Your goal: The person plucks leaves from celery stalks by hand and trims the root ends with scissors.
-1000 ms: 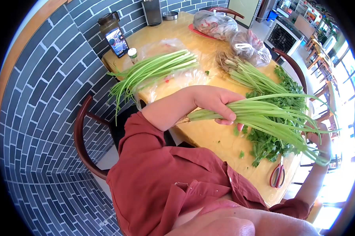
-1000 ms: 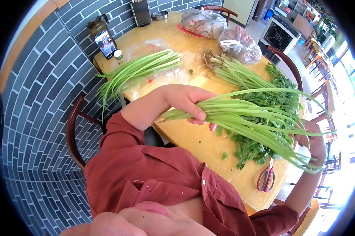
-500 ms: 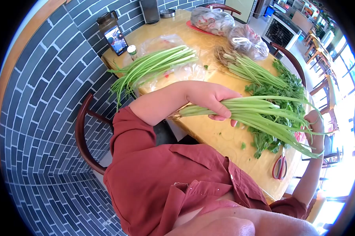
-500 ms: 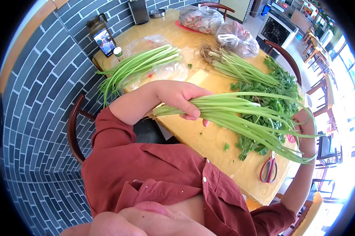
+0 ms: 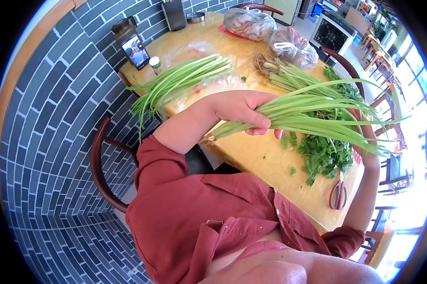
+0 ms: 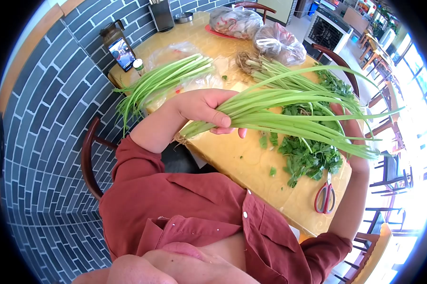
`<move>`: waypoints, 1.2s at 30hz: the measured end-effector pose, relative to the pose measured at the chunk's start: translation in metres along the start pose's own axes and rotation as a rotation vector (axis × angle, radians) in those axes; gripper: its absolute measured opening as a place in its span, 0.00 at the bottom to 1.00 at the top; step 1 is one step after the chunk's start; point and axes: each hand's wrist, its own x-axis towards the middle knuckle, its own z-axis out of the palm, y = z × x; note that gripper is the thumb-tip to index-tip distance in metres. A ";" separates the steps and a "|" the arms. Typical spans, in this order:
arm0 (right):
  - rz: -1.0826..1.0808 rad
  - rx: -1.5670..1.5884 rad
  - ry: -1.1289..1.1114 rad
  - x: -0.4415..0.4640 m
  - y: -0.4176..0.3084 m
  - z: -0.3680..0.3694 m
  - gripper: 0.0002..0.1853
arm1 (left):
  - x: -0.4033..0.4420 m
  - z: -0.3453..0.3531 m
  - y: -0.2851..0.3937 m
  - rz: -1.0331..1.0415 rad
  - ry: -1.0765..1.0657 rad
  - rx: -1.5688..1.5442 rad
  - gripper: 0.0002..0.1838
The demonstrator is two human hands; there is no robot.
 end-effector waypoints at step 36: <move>0.266 0.129 0.895 0.001 0.041 -0.059 0.16 | 0.001 -0.015 -0.006 0.059 0.247 -0.035 0.22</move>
